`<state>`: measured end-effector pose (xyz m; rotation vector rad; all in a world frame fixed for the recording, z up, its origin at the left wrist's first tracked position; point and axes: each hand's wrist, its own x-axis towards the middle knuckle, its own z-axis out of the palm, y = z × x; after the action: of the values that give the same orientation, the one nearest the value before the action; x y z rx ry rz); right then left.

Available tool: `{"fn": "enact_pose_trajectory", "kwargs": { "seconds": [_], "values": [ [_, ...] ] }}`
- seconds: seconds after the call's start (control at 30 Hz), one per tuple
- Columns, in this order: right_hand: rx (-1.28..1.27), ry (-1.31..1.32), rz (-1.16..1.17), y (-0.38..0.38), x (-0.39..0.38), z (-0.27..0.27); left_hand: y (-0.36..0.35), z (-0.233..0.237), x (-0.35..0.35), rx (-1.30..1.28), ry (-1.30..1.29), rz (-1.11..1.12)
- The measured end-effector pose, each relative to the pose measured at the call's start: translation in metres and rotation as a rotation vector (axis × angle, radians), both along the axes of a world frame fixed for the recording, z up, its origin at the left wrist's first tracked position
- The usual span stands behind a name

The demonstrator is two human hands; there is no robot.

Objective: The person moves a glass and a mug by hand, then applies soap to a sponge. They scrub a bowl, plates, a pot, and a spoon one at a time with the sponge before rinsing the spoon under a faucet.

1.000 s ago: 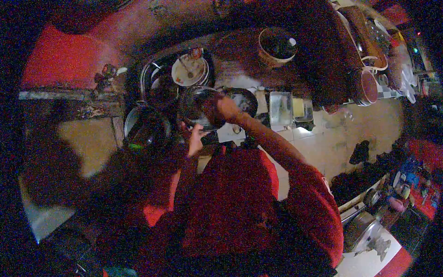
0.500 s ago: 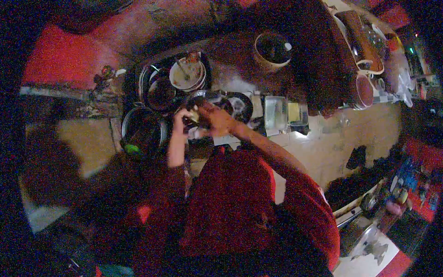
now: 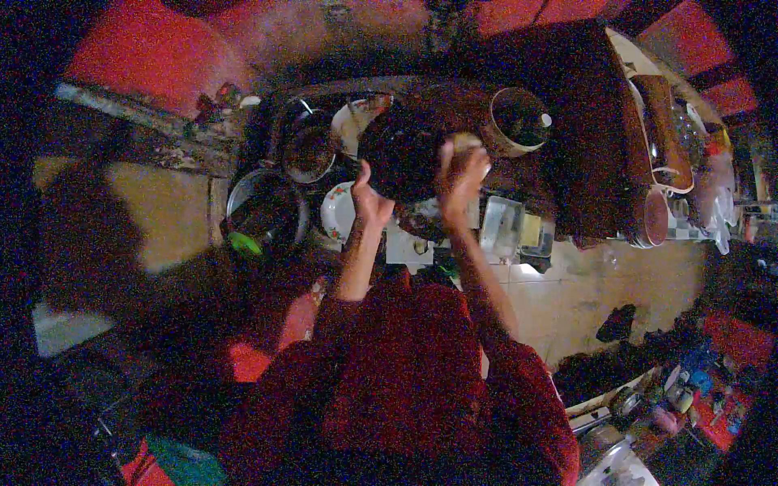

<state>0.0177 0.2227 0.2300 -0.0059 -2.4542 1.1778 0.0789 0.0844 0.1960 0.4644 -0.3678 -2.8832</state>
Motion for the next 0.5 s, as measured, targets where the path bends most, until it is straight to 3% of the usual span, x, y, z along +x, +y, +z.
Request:
{"fn": "enact_pose_trajectory", "kwargs": {
  "seconds": [0.03,0.1,0.17,0.2,0.23,0.27,0.3,0.37,0.4,0.43,0.5],
  "values": [
    [0.113,0.185,-0.001,-0.011,0.022,-0.031,0.004,-0.007,-0.004,0.004,0.003,-0.008],
    [0.216,0.29,0.365,-0.015,0.054,-0.016,0.013,-0.005,-0.016,-0.307,-0.157,0.094],
    [0.171,0.34,0.228,-0.01,0.02,-0.001,0.022,0.002,0.002,-0.317,-0.149,0.11],
    [-0.14,0.138,0.194,-0.008,-0.01,-0.02,0.025,-0.004,0.012,-0.485,-0.169,0.071],
    [-0.259,-0.069,0.138,-0.006,-0.031,-0.01,0.028,-0.009,0.017,-0.654,-0.185,0.034],
    [-0.275,-0.191,0.177,-0.006,-0.032,-0.008,0.036,0.015,0.016,-0.619,-0.209,-0.01],
    [-0.294,-0.307,0.217,-0.007,-0.032,-0.007,0.036,0.009,0.017,-0.621,-0.212,-0.022],
    [0.048,0.201,0.607,0.001,0.002,-0.034,0.035,-0.007,0.007,-0.418,-0.269,0.04],
    [0.249,0.283,0.815,0.012,0.015,-0.018,0.03,-0.01,0.01,-0.254,-0.069,-0.034],
    [0.245,0.281,0.825,0.02,0.016,-0.03,0.031,-0.007,0.015,-0.255,-0.074,-0.024],
    [-0.012,0.097,0.509,0.034,0.016,-0.076,0.039,0.003,0.024,-0.611,-0.203,-0.05]
  ]
}}
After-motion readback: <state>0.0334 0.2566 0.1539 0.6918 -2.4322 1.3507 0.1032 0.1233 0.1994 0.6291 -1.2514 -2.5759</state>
